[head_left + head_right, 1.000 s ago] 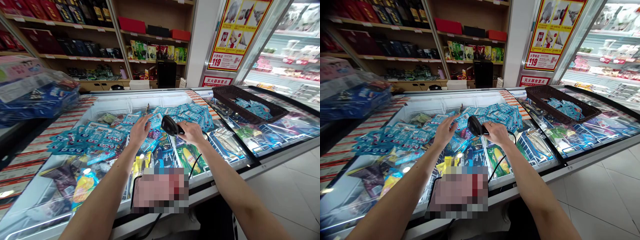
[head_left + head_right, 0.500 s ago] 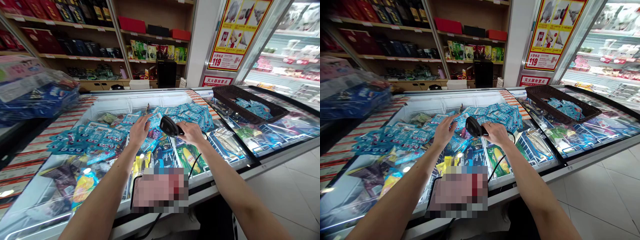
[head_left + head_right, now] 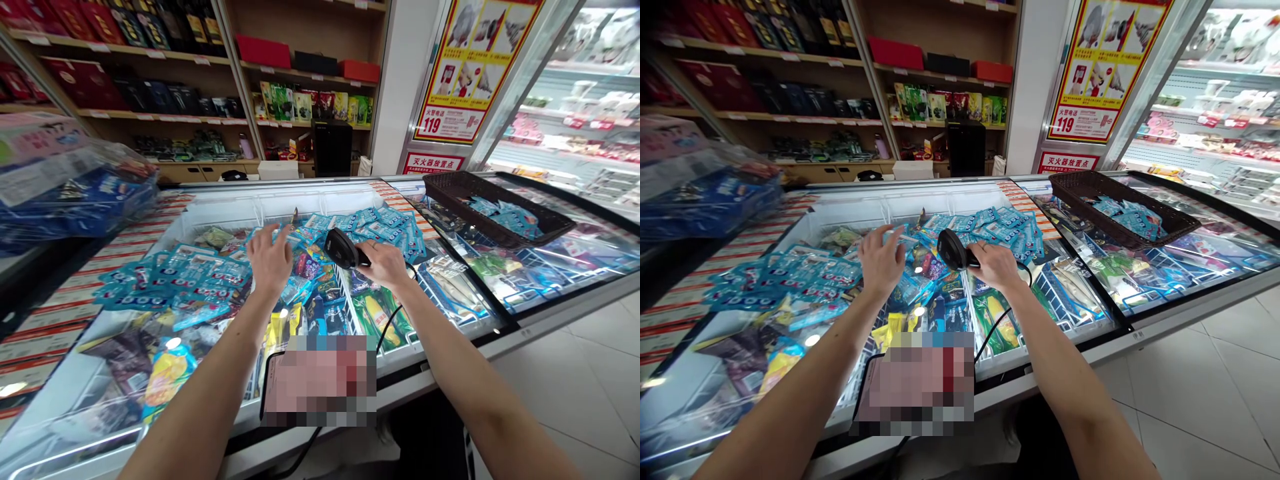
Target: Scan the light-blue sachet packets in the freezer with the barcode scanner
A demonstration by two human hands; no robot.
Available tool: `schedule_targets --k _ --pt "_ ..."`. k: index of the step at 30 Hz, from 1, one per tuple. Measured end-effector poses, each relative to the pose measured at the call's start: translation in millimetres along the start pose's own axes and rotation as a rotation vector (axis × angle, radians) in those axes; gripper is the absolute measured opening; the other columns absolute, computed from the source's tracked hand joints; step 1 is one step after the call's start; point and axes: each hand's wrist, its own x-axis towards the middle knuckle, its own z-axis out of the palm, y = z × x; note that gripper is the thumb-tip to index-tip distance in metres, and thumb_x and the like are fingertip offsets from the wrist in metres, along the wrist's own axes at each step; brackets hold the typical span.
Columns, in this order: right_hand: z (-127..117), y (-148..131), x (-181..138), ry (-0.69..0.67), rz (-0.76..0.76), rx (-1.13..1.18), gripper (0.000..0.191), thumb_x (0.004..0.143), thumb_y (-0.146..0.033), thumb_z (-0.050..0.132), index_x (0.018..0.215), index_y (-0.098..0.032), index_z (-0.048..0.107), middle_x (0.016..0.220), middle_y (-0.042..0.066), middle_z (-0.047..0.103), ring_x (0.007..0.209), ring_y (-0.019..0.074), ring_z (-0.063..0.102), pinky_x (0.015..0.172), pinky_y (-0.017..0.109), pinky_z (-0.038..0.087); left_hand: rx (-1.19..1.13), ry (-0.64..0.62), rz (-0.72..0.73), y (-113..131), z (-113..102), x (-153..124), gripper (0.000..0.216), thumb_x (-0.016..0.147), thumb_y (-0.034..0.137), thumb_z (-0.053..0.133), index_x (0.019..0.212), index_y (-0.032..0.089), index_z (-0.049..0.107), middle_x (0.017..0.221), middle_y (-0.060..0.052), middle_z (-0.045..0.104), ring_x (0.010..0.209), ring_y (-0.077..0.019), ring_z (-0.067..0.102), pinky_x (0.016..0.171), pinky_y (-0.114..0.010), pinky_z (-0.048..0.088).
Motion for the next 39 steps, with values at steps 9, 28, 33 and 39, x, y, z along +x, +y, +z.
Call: schedule_targets --k 9,28,33,39 --pt "-1.6 4.3 -0.2 -0.029 0.070 -0.006 0.035 0.087 -0.037 0.053 0.118 -0.022 0.058 0.099 0.005 0.068 0.085 0.0186 0.061 0.070 0.027 0.038 0.136 -0.071 -0.061 1.1 10.2 -4.8 0.042 0.091 0.037 0.033 0.097 0.017 0.069 0.109 -0.012 0.066 0.109 -0.0289 0.055 0.112 -0.057 0.013" --pt "-9.1 14.4 0.5 0.014 0.265 0.005 0.031 0.085 -0.038 0.054 0.112 -0.024 0.060 0.100 0.004 0.068 0.086 0.0206 0.063 0.065 0.027 0.040 0.037 -0.159 0.281 1.7 15.0 3.4 0.046 0.095 0.029 0.026 0.133 0.016 0.048 0.134 -0.010 0.055 0.132 -0.0212 0.042 0.117 -0.046 0.013" --pt "-13.4 15.9 1.2 0.000 0.294 0.012 0.033 0.084 -0.038 0.055 0.113 -0.023 0.060 0.100 0.005 0.068 0.084 0.0212 0.064 0.063 0.027 0.041 0.013 -0.214 0.306 3.3 15.2 6.5 0.046 0.095 0.029 0.025 0.133 0.018 0.048 0.136 -0.010 0.053 0.128 -0.0206 0.047 0.117 -0.045 0.016" --pt "-16.6 16.5 1.8 -0.040 0.287 0.000 0.034 0.083 -0.036 0.057 0.114 -0.023 0.059 0.102 0.005 0.068 0.085 0.0210 0.064 0.064 0.028 0.041 -0.023 -0.322 0.232 3.4 24.8 27.5 0.048 0.094 0.034 0.029 0.137 0.019 0.043 0.137 -0.010 0.052 0.127 -0.0228 0.048 0.112 -0.045 0.026"
